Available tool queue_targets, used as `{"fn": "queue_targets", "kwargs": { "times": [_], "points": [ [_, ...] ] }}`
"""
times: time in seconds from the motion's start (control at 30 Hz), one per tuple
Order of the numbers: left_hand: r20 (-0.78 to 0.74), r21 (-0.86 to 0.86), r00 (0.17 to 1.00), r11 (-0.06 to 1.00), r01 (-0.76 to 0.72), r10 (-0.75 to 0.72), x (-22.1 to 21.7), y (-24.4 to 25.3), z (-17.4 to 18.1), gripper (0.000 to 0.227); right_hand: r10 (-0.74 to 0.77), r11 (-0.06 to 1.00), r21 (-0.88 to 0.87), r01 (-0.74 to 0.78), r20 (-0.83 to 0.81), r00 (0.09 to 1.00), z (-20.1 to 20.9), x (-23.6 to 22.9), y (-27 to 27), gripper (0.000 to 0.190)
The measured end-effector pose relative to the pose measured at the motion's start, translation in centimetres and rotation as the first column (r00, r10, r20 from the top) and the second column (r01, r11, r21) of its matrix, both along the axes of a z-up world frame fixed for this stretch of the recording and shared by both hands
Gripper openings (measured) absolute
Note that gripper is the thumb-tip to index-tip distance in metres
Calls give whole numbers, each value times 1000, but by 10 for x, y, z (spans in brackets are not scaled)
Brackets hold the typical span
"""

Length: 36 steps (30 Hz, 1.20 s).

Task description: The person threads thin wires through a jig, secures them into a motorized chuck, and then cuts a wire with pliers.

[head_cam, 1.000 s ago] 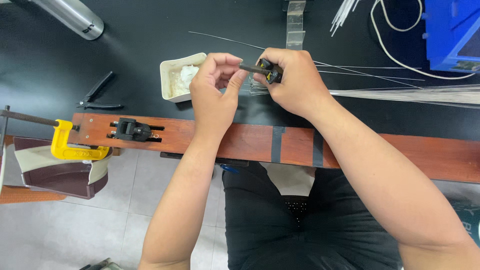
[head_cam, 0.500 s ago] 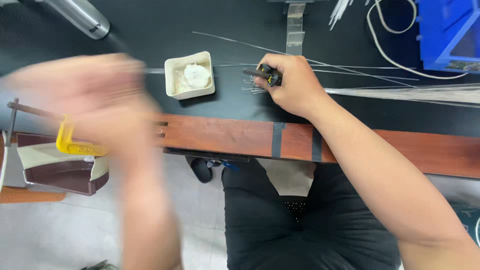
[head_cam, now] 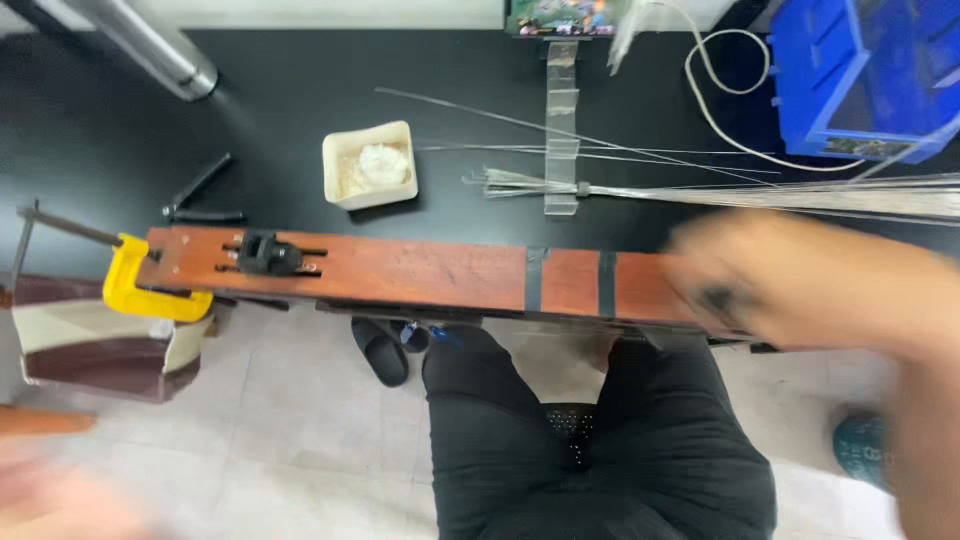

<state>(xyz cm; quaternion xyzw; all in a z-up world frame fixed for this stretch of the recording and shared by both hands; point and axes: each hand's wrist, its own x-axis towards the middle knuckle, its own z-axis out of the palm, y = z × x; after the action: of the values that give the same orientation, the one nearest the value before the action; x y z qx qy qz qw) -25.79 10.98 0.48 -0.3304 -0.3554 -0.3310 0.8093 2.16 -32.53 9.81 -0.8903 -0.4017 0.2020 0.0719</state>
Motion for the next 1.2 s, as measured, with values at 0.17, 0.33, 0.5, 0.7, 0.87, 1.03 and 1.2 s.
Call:
{"fn": "queue_targets", "kwargs": {
  "times": [0.17, 0.33, 0.5, 0.7, 0.87, 1.03, 1.2],
  "points": [
    [-563, 262, 297, 507, -821, 771, 64, -106, -14, 8, -35, 990, 131, 59, -179, 983, 14, -38, 3, 80],
    [769, 457, -400, -867, -200, 498, 113, -179, 20, 34, 233, 735, 626, 262, -595, 769, -11, -76, 98, 36],
    [825, 366, -397, -916, -166, 402, 110, -150, 8, 29, 206, 728, 496, 474, -817, 538, -29, -82, 129, 41],
    [847, 116, -521, -993, -17, 108, 108, -102, -18, 27, 59, 678, 454, 578, -818, 573, -54, -81, 175, 9],
    [917, -97, -333, -934, 345, -219, 99, -62, -26, 24, -4, 618, 682, 392, -496, 868, -75, -54, 242, 10],
    [943, 317, -68, -815, 484, 326, 89, -30, -62, 14, 76, 624, 781, 23, -90, 993, -92, -24, 311, 7],
    [895, 408, -41, -779, 476, 443, 98, -26, -43, 16, 164, 688, 725, 38, -206, 965, -69, -27, 323, 10]
  ]
}}
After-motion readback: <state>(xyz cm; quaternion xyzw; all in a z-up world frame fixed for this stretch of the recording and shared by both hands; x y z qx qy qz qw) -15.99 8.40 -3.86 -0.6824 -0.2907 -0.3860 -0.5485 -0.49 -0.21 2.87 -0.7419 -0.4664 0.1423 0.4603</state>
